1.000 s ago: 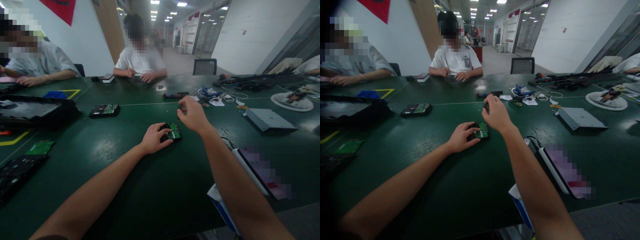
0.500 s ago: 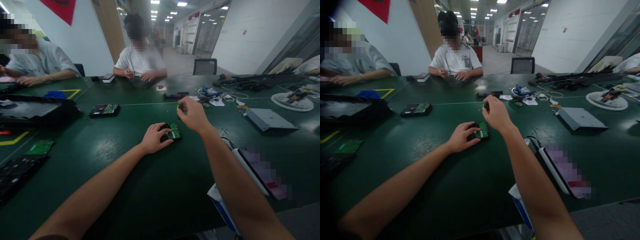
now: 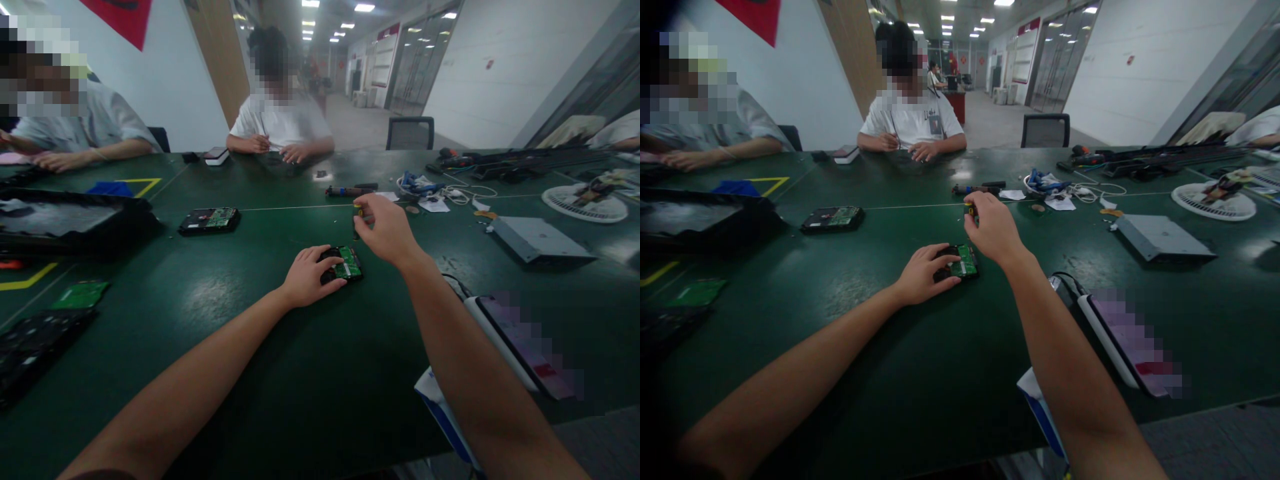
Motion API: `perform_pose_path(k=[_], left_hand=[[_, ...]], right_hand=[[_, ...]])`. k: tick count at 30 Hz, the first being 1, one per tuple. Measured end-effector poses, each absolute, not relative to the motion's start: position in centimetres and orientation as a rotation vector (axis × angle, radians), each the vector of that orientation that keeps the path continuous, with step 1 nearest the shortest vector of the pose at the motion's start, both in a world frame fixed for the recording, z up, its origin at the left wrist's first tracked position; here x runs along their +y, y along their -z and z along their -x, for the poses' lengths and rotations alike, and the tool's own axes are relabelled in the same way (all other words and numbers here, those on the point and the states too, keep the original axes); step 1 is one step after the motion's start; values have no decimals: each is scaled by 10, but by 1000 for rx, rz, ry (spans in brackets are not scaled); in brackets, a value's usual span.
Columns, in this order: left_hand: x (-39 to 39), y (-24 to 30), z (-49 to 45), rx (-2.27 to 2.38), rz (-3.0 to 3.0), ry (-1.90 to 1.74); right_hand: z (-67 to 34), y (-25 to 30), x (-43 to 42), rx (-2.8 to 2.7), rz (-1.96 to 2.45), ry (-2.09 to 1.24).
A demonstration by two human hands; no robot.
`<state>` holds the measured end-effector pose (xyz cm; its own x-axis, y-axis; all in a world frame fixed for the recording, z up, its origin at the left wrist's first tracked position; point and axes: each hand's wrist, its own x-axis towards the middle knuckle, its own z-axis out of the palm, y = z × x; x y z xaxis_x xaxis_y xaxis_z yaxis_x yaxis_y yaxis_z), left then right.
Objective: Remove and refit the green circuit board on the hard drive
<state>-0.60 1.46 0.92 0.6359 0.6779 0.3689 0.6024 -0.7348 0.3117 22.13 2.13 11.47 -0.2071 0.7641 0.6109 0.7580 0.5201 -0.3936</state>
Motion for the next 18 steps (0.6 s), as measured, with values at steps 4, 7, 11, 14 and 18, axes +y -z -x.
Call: perform_pose_path(k=[4, 7, 11, 14, 18], left_hand=[[15, -9, 6, 1065, -2692, -707], [14, -9, 6, 1066, -2700, -702], [14, -10, 6, 1069, -2714, -705], [14, -11, 6, 1073, -2718, -699], [13, -11, 6, 1068, -2706, -701]], right_hand=[[-222, -114, 21, -1942, 1270, 10], [-222, -113, 20, -1966, 1250, -2], [-221, -114, 19, -1968, 1234, -154], [-222, -114, 19, -1936, 1227, -218], [-224, -112, 22, -1938, 1196, -215]])
